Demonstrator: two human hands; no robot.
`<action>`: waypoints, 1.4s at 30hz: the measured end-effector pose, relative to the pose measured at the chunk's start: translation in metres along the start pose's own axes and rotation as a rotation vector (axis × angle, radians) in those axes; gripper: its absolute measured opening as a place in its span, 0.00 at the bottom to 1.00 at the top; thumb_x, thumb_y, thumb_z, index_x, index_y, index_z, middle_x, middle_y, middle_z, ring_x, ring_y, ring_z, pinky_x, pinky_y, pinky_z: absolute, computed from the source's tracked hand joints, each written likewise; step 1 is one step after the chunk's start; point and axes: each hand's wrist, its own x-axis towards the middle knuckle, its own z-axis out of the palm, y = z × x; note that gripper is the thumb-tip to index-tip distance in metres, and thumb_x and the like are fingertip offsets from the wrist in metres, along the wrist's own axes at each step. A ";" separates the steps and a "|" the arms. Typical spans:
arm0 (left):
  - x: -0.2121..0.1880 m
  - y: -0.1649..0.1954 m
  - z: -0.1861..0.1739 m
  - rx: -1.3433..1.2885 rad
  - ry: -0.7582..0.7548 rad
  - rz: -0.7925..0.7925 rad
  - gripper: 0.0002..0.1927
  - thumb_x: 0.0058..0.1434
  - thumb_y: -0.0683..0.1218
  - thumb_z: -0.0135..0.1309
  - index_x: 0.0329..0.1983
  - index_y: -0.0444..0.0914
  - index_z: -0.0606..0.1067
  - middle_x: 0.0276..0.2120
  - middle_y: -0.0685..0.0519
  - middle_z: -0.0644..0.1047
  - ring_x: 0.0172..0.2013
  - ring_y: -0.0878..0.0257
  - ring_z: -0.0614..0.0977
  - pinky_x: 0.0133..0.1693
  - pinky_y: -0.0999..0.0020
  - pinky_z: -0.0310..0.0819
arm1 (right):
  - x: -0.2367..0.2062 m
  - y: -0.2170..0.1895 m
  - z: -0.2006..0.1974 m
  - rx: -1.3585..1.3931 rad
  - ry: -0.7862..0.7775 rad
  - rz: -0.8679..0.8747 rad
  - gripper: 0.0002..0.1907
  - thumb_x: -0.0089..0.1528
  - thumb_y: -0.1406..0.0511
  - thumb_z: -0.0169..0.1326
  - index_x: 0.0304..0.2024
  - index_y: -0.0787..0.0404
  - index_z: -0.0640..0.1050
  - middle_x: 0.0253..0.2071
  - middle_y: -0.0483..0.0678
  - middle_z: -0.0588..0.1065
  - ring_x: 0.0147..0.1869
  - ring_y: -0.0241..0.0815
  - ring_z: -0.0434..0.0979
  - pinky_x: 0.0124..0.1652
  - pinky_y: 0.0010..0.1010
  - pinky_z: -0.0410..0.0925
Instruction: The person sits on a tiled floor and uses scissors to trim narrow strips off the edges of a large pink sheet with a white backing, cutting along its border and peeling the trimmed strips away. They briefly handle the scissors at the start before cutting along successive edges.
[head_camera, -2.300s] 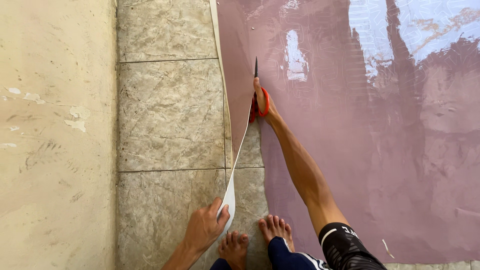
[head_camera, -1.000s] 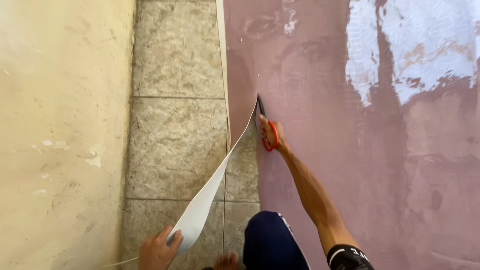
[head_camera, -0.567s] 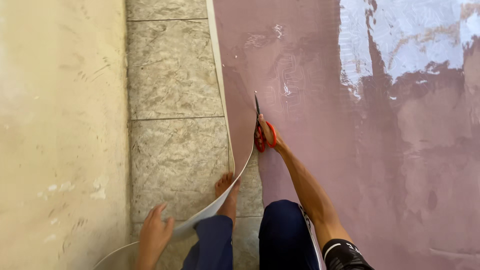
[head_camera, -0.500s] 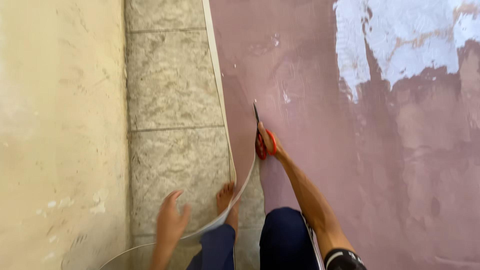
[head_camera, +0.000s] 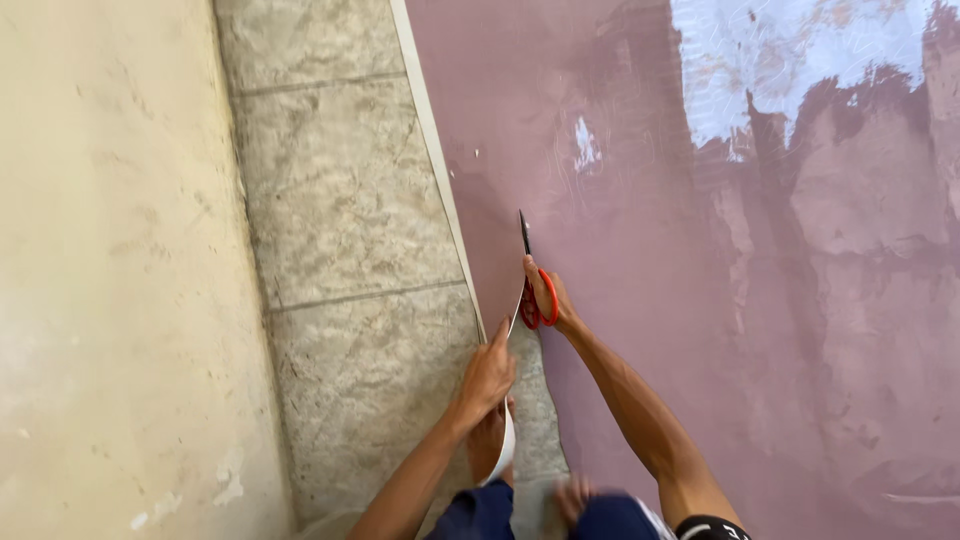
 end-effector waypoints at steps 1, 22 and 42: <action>-0.002 -0.004 -0.008 -0.024 -0.095 -0.121 0.38 0.63 0.41 0.44 0.78 0.34 0.53 0.42 0.25 0.80 0.43 0.37 0.86 0.49 0.53 0.78 | 0.008 -0.006 0.001 -0.022 -0.001 -0.004 0.35 0.69 0.40 0.41 0.21 0.61 0.67 0.14 0.44 0.64 0.14 0.39 0.65 0.17 0.34 0.61; 0.103 0.012 -0.024 0.496 -0.188 0.201 0.42 0.54 0.40 0.50 0.70 0.15 0.53 0.29 0.27 0.80 0.30 0.36 0.86 0.30 0.48 0.83 | 0.063 -0.031 -0.030 -0.030 -0.169 -0.002 0.34 0.67 0.39 0.36 0.26 0.57 0.74 0.17 0.42 0.68 0.18 0.36 0.65 0.20 0.31 0.62; 0.047 0.015 -0.077 0.354 0.064 0.056 0.20 0.60 0.49 0.50 0.40 0.24 0.74 0.19 0.34 0.77 0.23 0.43 0.83 0.30 0.49 0.80 | 0.085 -0.040 -0.005 -0.061 -0.021 -0.121 0.30 0.65 0.43 0.46 0.25 0.60 0.70 0.14 0.43 0.63 0.13 0.36 0.62 0.14 0.33 0.58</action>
